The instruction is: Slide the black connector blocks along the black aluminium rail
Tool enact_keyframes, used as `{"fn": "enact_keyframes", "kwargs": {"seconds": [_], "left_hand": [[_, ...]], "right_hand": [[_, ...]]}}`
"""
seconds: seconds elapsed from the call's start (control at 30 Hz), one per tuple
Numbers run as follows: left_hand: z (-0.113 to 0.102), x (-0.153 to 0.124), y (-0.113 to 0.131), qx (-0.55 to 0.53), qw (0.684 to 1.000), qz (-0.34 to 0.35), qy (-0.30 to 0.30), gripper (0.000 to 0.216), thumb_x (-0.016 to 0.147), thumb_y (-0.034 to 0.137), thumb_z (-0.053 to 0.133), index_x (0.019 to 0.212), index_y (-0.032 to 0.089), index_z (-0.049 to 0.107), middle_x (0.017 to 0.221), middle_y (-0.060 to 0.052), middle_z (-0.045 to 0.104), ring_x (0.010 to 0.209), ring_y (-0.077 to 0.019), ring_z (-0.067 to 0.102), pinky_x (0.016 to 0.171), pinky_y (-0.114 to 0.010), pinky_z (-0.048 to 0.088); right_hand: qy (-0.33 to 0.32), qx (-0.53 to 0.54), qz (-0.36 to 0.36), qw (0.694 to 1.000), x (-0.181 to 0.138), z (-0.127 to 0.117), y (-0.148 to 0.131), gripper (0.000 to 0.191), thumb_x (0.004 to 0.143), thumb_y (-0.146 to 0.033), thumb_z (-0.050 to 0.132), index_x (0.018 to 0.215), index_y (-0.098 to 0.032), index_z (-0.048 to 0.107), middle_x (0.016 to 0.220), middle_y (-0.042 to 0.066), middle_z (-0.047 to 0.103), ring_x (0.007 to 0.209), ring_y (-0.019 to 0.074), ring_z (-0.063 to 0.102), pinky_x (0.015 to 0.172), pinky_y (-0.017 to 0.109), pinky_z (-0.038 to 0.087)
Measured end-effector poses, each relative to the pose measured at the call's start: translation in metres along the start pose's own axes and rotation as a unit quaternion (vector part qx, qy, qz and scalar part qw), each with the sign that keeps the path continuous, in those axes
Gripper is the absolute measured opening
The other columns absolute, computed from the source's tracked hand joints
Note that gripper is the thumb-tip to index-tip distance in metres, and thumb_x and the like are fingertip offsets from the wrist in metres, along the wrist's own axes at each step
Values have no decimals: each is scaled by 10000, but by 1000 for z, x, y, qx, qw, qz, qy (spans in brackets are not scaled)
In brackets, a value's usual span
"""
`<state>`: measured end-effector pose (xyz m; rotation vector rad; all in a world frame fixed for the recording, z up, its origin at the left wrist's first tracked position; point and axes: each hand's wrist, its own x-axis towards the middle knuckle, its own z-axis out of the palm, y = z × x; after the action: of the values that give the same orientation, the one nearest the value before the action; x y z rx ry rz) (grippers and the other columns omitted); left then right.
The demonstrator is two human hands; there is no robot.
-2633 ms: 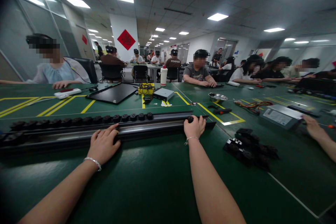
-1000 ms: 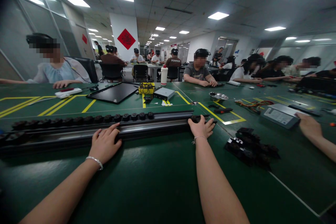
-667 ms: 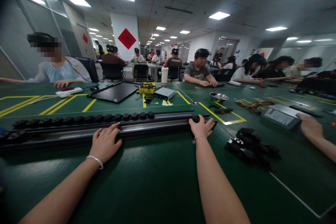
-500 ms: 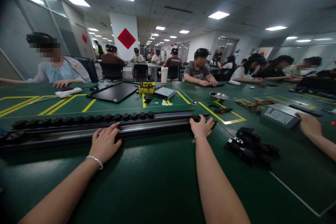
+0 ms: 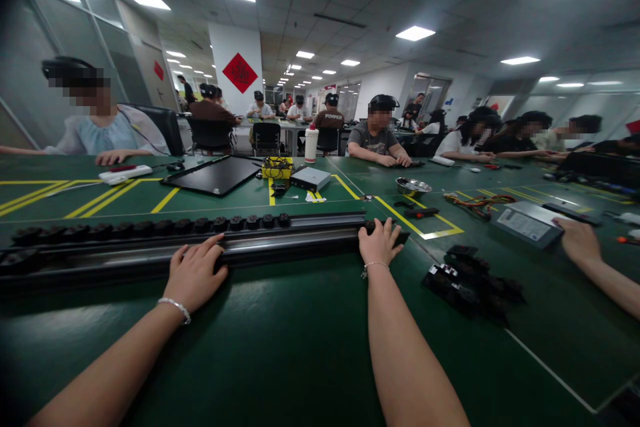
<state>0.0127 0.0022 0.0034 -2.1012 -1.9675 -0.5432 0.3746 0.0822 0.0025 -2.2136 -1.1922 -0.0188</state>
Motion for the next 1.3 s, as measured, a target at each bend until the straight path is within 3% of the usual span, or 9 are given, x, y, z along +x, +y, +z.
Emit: {"fn": "enact_keyframes", "kwargs": {"seconds": [0.23, 0.5, 0.87, 1.3], "left_hand": [[2, -1, -1, 12, 1000, 4, 15, 221, 747, 279, 423, 917, 251, 561, 1348, 7, 468, 1099, -211, 498, 1025, -448, 204], [0, -1, 1, 2, 1000, -4, 6, 215, 738, 277, 435, 908, 255, 565, 1353, 7, 461, 1116, -216, 488, 1027, -450, 195], [0, -1, 0, -6, 1000, -6, 0, 232, 736, 278, 437, 920, 264, 578, 1356, 3, 457, 1118, -221, 487, 1033, -459, 187], [0, -1, 2, 2, 1000, -9, 5, 212, 732, 276, 442, 894, 259, 578, 1341, 7, 476, 1098, -213, 498, 1034, -446, 195]], "right_hand": [[-40, 7, -66, 997, 10, -6, 8, 565, 786, -398, 408, 1327, -243, 359, 1364, 83, 393, 1344, 242, 165, 1053, 574, 82], [-26, 53, -70, 996, 15, -6, 10, 553, 758, -364, 442, 1293, -240, 375, 1252, 57, 515, 1296, 251, 259, 1045, 582, 109], [-1, 54, -39, 998, 19, -6, 12, 449, 741, -334, 449, 1181, -250, 483, 1174, 65, 538, 1175, 254, 403, 1034, 568, 136], [-1, 69, -41, 997, 19, -5, 13, 485, 750, -317, 426, 1232, -266, 444, 1241, 55, 493, 1218, 256, 350, 1018, 540, 203]]}}
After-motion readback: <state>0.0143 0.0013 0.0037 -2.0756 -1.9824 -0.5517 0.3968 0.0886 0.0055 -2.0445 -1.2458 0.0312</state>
